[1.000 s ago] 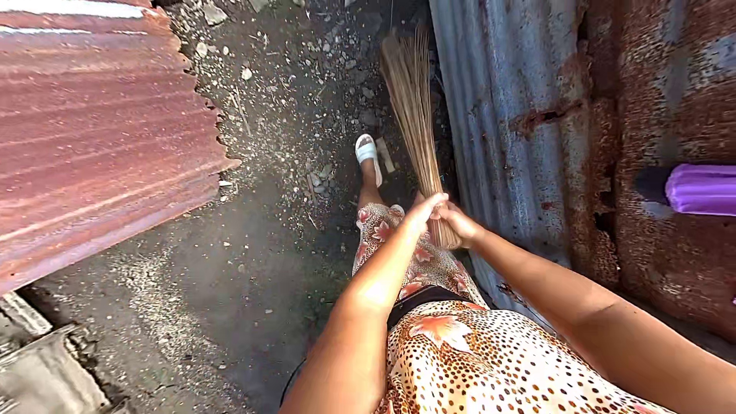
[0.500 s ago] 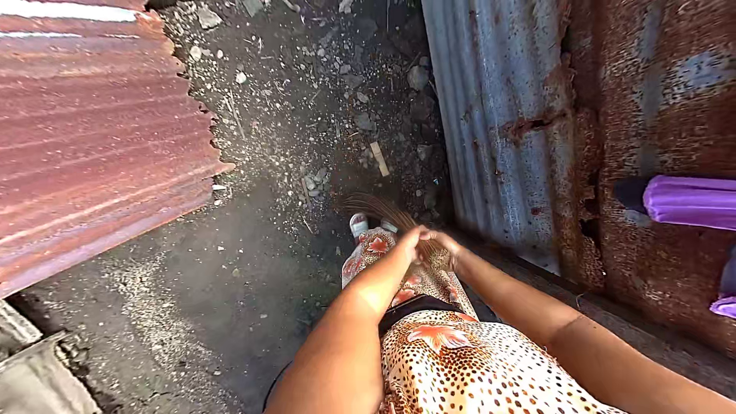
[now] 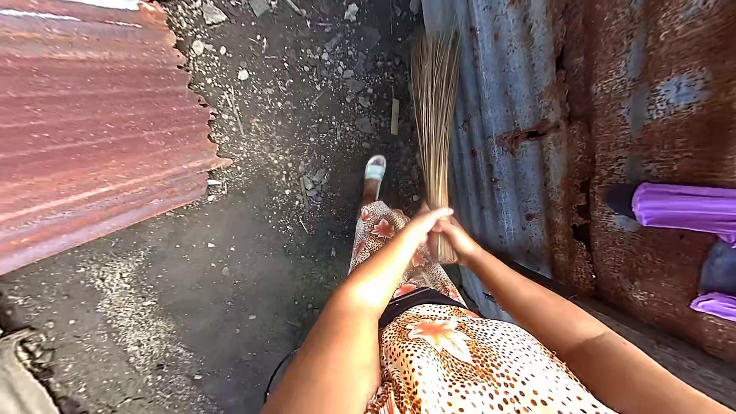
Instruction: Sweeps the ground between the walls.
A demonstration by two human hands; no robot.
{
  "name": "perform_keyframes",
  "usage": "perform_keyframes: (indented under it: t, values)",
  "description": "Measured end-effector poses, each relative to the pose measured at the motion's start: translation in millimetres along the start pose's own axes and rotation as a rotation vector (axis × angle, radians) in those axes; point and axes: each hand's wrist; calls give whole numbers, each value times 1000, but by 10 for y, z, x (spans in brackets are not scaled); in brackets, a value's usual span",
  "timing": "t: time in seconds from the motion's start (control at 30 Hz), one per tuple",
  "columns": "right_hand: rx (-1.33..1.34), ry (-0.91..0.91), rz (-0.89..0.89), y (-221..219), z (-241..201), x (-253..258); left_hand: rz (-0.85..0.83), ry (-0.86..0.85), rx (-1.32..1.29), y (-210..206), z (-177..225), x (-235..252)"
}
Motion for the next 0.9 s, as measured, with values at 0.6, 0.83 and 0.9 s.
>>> perform_keyframes:
  t: [0.6,0.83,0.9]
  values:
    - [-99,-426,-351,-1415,325,599,347,246,-391,1489,-269,-626]
    - [-141,-631,-557,-1219,332,-75,263,332,-499,1168,-511,-1308]
    - [-96,-677,-519,-1354,261,-33,296,372,-501,1224,-418,-1327]
Point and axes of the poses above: each hand's wrist, its own x-axis towards the middle knuckle, its own y-axis out of the back of the hand, z = x × y, and after that the axes turned 2 degrees about y, right-handed
